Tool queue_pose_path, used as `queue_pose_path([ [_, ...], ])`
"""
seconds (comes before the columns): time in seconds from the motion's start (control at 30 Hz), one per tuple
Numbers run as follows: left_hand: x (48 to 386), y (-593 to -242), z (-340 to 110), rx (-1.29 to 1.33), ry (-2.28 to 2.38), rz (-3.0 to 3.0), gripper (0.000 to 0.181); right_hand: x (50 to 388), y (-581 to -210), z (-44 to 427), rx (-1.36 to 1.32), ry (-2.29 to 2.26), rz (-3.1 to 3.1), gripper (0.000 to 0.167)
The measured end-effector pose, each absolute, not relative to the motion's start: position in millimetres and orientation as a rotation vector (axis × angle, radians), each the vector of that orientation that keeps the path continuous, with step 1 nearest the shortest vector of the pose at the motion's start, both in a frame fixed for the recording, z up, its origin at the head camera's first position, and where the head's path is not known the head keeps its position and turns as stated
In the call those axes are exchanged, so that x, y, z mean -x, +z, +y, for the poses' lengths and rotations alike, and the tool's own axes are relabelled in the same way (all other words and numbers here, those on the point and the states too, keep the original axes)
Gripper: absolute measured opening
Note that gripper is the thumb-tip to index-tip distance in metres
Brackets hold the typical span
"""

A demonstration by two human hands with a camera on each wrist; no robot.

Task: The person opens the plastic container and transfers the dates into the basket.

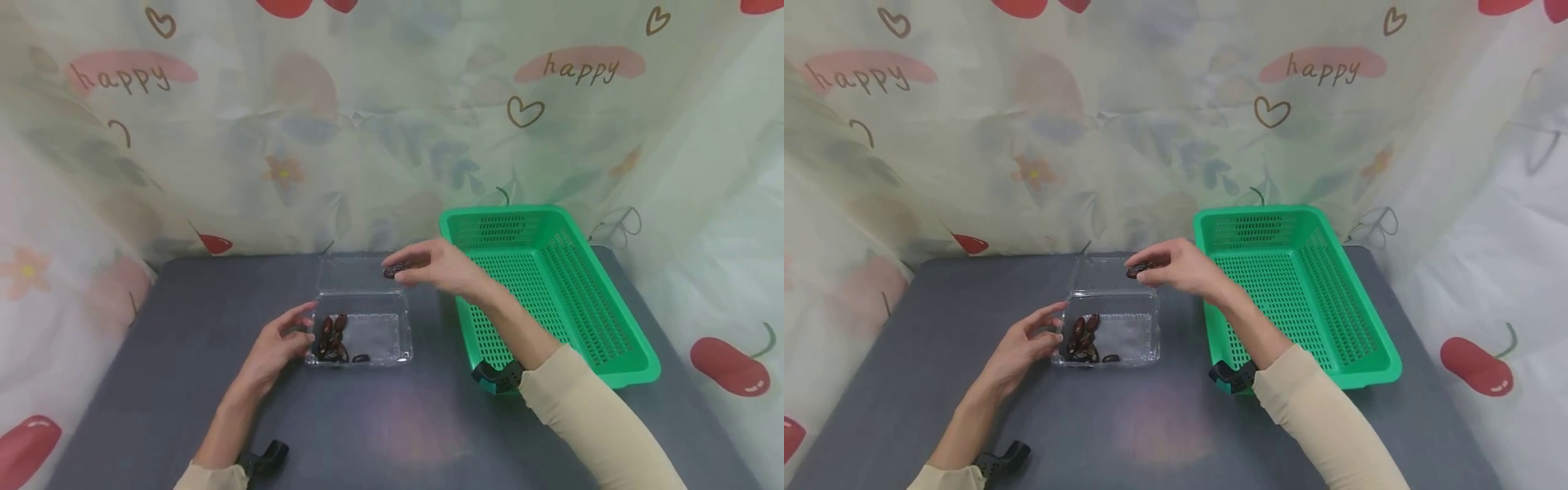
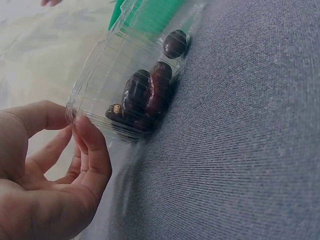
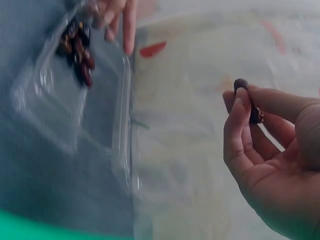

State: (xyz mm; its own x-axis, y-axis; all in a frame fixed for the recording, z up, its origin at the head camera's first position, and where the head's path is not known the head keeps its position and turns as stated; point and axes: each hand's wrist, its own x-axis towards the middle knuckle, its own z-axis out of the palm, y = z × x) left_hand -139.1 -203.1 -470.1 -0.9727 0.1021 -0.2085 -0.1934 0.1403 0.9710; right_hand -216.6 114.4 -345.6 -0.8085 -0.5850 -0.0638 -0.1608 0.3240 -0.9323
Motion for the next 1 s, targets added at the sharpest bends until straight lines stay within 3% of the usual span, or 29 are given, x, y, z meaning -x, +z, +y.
queue_pose_path([
  [1.0, 138.4, -471.1, -204.4, 0.104, 1.950, 2.161, 0.057, 285.3, -378.8, 209.1, 0.332, -1.792, 2.089, 0.043],
])
